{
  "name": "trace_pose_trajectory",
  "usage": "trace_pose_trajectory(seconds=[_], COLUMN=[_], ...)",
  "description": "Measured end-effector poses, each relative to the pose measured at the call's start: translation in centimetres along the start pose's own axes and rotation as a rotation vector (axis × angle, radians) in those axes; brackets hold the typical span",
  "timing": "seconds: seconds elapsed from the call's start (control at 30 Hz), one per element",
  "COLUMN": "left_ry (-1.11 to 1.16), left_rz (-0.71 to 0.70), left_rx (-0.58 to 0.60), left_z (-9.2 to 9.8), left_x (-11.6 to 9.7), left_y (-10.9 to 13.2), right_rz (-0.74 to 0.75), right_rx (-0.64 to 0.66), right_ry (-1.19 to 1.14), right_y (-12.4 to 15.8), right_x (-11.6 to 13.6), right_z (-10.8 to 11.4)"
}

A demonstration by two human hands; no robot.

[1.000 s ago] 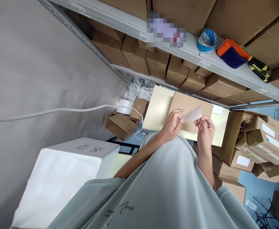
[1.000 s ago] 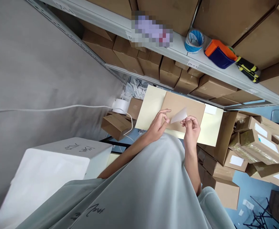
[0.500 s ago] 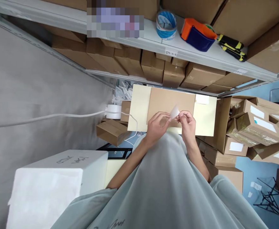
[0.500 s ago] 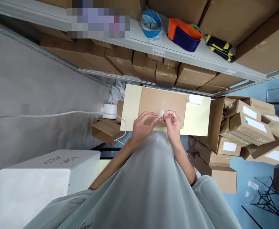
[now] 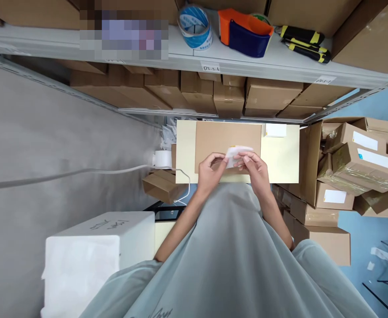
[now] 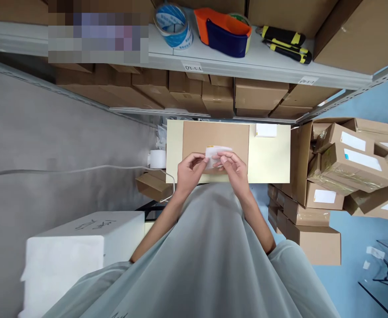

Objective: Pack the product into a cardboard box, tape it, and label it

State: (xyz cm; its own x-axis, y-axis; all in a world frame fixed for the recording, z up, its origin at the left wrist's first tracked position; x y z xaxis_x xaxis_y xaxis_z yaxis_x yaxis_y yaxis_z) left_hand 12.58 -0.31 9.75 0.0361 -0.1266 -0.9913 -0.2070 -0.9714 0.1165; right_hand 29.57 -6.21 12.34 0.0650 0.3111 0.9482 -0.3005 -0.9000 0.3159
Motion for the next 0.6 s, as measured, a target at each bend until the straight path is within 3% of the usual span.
trace_pose_trajectory(seconds=[0.2,0.4,0.6], left_ry=[0.263,0.346,0.351], left_rz=[0.314,0.395,0.396], left_rx=[-0.042,-0.015,-0.015], left_z=[0.8,0.5,0.7], left_x=[1.3,1.0,0.7], left_y=[-0.4,-0.1,0.2], right_rz=[0.013,-0.03,-0.053], right_rx=[-0.22,-0.075,-0.087], right_ry=[0.231,0.235,0.213], right_y=[-0.4,-0.9,-0.5], right_x=[-1.5,-3.0,-2.0], right_z=[3.6,3.5,3.8])
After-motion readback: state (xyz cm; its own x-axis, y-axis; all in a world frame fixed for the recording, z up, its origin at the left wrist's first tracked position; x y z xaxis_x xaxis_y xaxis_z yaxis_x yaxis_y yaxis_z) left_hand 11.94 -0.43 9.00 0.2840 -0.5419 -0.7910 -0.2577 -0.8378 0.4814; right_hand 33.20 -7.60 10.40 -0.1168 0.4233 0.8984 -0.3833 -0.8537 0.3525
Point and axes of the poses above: each hand's wrist, its own y-axis away from the middle knuckle, its own z-axis out of the back of the hand, x = y × z, the point moved 5 cm from there along -y, towards the middle knuckle, and after that the axes turned 13 degrees about y, right-handed, at the moved point
